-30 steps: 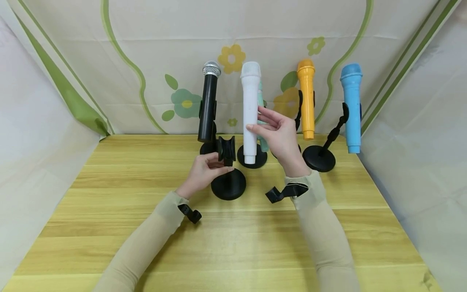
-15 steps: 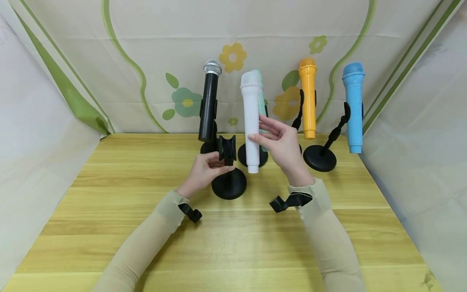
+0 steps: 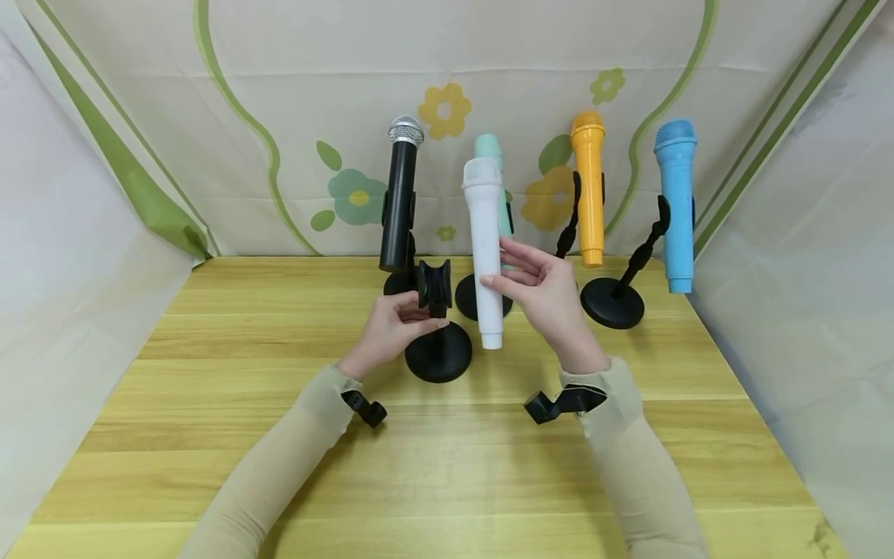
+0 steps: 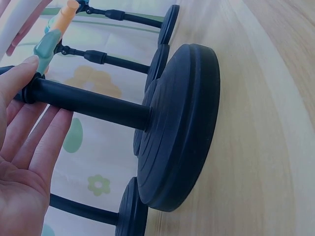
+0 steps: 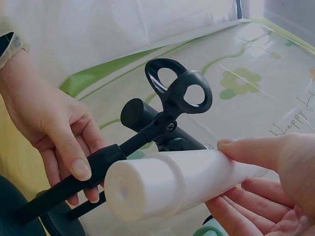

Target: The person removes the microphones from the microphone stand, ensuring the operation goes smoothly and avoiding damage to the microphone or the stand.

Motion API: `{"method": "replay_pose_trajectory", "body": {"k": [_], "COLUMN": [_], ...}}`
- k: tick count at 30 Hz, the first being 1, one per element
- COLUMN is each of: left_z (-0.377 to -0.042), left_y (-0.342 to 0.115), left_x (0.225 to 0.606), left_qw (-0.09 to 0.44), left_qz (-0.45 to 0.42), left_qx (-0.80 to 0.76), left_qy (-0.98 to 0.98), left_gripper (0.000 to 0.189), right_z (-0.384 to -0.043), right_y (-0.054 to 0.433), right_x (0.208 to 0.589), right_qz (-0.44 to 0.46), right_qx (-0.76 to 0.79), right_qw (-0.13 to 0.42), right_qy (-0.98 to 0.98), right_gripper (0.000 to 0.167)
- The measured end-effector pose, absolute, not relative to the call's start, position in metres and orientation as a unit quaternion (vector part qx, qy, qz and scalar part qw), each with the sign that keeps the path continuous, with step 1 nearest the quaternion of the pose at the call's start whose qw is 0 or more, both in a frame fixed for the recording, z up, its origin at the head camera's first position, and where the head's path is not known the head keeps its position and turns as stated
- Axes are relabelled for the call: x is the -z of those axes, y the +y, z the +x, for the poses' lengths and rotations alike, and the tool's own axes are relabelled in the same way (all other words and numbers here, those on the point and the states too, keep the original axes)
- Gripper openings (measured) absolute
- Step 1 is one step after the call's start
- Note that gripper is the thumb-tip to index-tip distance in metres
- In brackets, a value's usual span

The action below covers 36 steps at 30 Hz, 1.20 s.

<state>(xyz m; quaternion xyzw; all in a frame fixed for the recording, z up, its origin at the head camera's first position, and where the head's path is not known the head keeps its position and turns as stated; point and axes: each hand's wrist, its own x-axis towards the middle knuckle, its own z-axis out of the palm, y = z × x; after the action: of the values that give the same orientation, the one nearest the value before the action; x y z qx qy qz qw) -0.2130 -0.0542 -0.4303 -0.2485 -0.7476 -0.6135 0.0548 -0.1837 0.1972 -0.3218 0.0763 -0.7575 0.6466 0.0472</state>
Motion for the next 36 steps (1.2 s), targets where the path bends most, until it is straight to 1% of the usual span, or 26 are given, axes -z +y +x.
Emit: {"method": "replay_pose_trajectory", "body": {"k": [6, 12, 24, 29, 36], "left_z": [-0.213, -0.214, -0.212, -0.212, -0.213], "left_y": [-0.053, -0.053, -0.052, -0.052, -0.053], "left_x": [0.430, 0.431, 0.429, 0.430, 0.431], "left_qw": [0.056, 0.055, 0.052, 0.055, 0.050], "left_qz": [-0.247, -0.252, -0.241, -0.239, -0.244], "left_qx": [0.620, 0.620, 0.624, 0.624, 0.624], "left_qy": [-0.743, -0.741, -0.742, -0.742, -0.741], "left_gripper": [0.021, 0.018, 0.020, 0.021, 0.019], "right_z": [-0.179, -0.174, -0.164, -0.162, -0.161], "right_y": [0.200, 0.203, 0.208, 0.209, 0.210], "right_x": [0.328, 0.336, 0.356, 0.365, 0.383], "right_qz": [0.085, 0.094, 0.112, 0.110, 0.087], "right_qx": [-0.652, -0.648, -0.634, -0.631, -0.625], "right_qw": [0.037, 0.031, 0.000, -0.016, -0.052], "right_qy": [-0.752, -0.755, -0.765, -0.768, -0.774], "right_gripper": [0.061, 0.057, 0.057, 0.057, 0.059]}}
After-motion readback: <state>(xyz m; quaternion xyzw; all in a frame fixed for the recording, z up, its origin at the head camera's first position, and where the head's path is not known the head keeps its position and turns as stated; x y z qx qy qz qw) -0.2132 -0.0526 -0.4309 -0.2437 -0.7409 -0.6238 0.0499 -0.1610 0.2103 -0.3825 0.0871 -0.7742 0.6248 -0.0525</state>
